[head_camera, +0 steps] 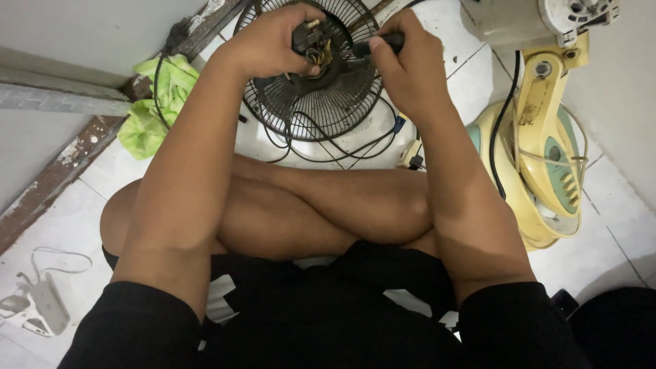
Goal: Reassembling a fan motor by attaching the motor unit to the rear guard using a screwdriver.
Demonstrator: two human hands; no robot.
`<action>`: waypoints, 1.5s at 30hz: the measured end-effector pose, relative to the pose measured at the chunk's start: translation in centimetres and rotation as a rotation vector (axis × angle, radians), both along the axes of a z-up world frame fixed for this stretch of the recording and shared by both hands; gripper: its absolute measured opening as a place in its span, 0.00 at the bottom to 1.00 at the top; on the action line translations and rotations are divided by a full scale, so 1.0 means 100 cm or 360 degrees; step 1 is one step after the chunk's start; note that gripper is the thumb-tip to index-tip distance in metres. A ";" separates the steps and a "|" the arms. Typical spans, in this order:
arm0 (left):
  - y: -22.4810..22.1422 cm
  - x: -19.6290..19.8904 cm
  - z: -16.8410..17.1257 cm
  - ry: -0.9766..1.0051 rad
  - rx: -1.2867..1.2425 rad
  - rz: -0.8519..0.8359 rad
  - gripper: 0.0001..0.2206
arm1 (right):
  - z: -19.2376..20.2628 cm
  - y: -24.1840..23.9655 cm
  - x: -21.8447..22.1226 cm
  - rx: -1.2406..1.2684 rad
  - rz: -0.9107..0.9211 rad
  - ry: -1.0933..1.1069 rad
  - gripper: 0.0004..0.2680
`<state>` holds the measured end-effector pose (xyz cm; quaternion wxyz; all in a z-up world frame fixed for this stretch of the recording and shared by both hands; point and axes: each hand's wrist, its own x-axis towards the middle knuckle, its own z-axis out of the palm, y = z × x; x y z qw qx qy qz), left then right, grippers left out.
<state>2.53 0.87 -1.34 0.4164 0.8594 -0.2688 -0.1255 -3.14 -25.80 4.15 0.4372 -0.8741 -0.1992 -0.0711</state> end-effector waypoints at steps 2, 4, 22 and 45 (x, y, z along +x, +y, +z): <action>0.000 0.000 0.000 0.0014 -0.0017 0.0005 0.32 | 0.000 0.001 0.000 -0.0014 -0.0014 0.0009 0.03; 0.001 -0.001 -0.001 0.0032 -0.0032 0.0009 0.31 | 0.000 0.003 -0.001 -0.0024 -0.0027 0.0022 0.03; -0.006 -0.003 -0.004 -0.0084 -0.0040 -0.0102 0.32 | 0.015 0.024 0.004 -0.0609 0.0160 0.0042 0.07; -0.012 -0.013 -0.001 -0.0170 -0.0023 -0.0015 0.29 | -0.045 0.088 0.004 0.1368 -0.0312 0.0346 0.08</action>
